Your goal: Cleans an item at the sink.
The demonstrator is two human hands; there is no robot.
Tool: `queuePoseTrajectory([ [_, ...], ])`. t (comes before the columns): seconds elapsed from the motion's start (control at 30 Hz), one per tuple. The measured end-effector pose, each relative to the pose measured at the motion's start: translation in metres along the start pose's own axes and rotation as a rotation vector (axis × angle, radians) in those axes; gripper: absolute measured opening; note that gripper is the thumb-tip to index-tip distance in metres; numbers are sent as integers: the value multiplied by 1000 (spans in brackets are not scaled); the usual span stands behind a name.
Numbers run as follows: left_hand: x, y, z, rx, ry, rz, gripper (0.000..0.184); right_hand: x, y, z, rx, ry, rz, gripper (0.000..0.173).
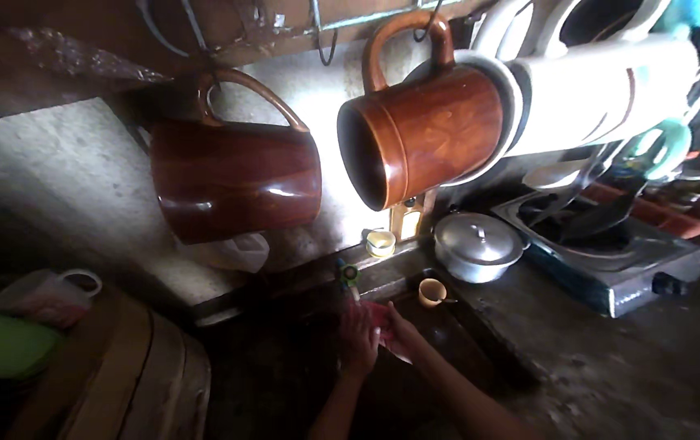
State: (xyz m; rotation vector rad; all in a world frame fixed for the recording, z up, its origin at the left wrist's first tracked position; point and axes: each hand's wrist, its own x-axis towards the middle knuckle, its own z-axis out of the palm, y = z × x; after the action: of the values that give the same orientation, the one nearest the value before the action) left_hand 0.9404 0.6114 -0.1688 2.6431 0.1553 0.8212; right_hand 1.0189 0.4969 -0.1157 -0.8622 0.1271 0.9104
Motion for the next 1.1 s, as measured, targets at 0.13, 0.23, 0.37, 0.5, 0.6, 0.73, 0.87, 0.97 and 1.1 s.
queuePoseTrajectory([
  [0.13, 8, 4, -12, -129, -183, -345, 60, -6, -2, -3, 6, 54, 29, 54],
  [0.23, 23, 7, -22, -605, -118, -660, 64, -4, 3, -10, -23, 77, -2, 37],
  [0.37, 40, 3, -40, -719, -86, -885, 37, 11, 14, -10, -416, 298, -35, 37],
  [0.5, 35, 25, -56, -539, -127, -687, 35, 20, 10, 14, -615, 208, 130, 67],
  [0.6, 7, 29, -35, -424, -49, -299, 35, 26, 5, 39, -249, 138, 140, 55],
  [0.73, -8, 12, -21, -332, -64, -132, 49, 27, 3, 35, -43, -18, 112, 34],
  [0.87, 10, -21, -31, -17, -336, -371, 67, 20, 10, 16, -12, -217, 138, 42],
  [0.97, 16, -10, -33, 50, -377, -303, 72, 18, 11, 16, 4, -216, 76, 41],
  [1.1, -3, 30, -27, -173, -224, -32, 69, 22, 1, 13, -57, -105, -37, 40],
])
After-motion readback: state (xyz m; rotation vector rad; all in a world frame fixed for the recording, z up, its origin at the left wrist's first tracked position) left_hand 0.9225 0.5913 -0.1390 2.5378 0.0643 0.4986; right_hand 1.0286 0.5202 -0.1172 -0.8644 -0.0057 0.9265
